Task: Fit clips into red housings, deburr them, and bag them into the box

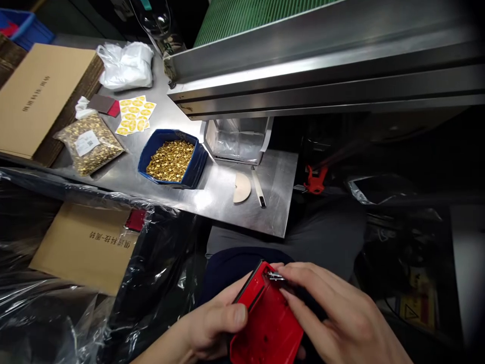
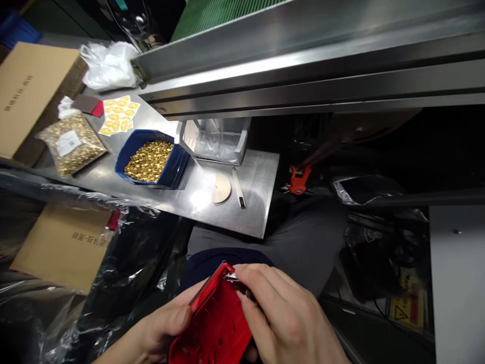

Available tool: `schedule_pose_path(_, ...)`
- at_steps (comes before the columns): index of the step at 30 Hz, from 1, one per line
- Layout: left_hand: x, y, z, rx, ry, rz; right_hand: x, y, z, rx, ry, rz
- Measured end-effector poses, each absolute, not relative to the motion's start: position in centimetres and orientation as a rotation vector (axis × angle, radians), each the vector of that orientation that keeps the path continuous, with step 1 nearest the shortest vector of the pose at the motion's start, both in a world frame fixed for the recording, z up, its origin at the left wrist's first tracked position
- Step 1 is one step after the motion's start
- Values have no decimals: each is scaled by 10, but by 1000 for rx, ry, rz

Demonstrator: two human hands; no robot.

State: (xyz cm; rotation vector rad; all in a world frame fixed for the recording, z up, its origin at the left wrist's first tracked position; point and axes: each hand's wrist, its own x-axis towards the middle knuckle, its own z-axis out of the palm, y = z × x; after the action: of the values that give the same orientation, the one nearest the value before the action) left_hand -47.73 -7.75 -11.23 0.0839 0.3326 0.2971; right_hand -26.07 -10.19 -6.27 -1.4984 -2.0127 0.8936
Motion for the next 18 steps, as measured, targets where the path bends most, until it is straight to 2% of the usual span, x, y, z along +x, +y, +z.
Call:
schedule_pose_path(5, -479, -81, -109, 127, 384, 326, -263, -101, -58, -1515, -2052, 635)
schedule_pose_path(13, -477, -77, -111, 153, 484, 412, -270, -106, -60, -1722, -1800, 588)
schedule_pose_path(18, -474, -77, -110, 142, 455, 401, -276, -103, -63, -1572, -1951, 562)
